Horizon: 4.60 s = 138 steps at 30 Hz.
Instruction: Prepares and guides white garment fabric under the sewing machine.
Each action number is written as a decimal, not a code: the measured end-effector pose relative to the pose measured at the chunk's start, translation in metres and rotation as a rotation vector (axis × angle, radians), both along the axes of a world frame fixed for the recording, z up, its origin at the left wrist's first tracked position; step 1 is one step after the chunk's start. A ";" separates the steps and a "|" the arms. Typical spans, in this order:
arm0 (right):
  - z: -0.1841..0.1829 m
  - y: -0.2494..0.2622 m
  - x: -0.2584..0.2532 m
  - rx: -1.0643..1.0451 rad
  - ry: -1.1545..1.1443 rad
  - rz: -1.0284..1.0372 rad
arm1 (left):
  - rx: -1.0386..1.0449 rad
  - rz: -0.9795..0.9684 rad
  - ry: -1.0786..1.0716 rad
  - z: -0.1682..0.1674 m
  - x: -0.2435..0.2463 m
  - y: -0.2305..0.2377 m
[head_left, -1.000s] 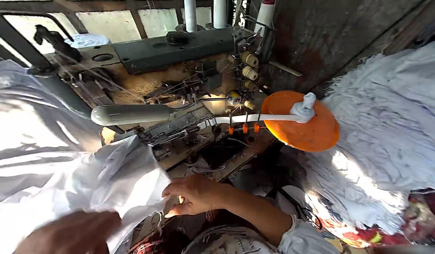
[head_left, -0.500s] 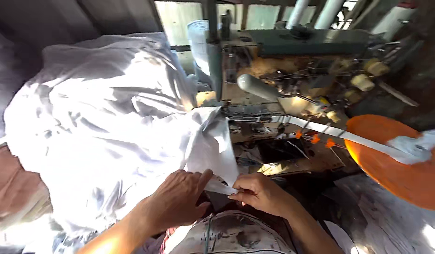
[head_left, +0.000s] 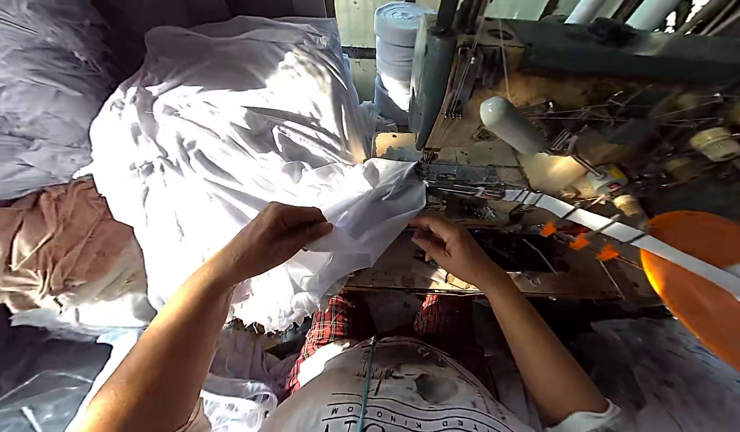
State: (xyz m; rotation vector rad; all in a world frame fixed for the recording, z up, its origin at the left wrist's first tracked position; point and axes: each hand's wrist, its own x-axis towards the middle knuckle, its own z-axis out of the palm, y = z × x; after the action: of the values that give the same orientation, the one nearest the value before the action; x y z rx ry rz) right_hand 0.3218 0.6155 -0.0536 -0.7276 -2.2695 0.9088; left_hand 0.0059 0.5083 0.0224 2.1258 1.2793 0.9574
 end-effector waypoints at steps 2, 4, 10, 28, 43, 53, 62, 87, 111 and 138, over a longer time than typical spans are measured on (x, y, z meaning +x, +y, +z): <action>0.000 -0.001 -0.006 0.068 0.084 -0.034 | 0.045 0.142 0.155 -0.007 -0.007 -0.001; 0.004 -0.005 -0.013 0.089 0.167 -0.051 | 0.032 0.187 0.193 -0.012 -0.011 -0.003; 0.008 -0.015 -0.050 0.250 0.087 0.061 | -0.046 -0.069 -0.105 -0.019 -0.025 -0.024; 0.031 -0.009 -0.066 0.161 -0.031 0.190 | 0.329 0.042 0.273 -0.037 -0.012 -0.092; 0.028 -0.034 0.012 0.163 -0.048 0.170 | 0.165 0.052 0.312 -0.026 0.046 -0.021; 0.004 -0.078 0.030 0.155 0.317 0.007 | 0.626 -0.121 0.215 -0.053 0.110 -0.008; -0.025 -0.079 0.021 -0.190 0.529 -0.117 | 0.540 0.123 0.569 -0.055 0.063 0.078; -0.055 -0.032 -0.019 0.037 0.747 -0.292 | 0.346 0.066 0.653 -0.028 0.055 0.123; -0.070 -0.043 -0.017 -0.069 0.544 -0.294 | 0.551 0.052 0.605 -0.059 0.080 0.079; -0.017 0.011 -0.038 -0.061 0.593 -0.175 | 0.259 0.236 0.698 -0.028 0.087 0.127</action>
State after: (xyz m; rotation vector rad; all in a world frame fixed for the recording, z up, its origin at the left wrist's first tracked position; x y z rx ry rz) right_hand 0.2837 0.6262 -0.0706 -0.5744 -1.6400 0.9586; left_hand 0.0932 0.6348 -0.0052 2.6866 1.8451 0.4808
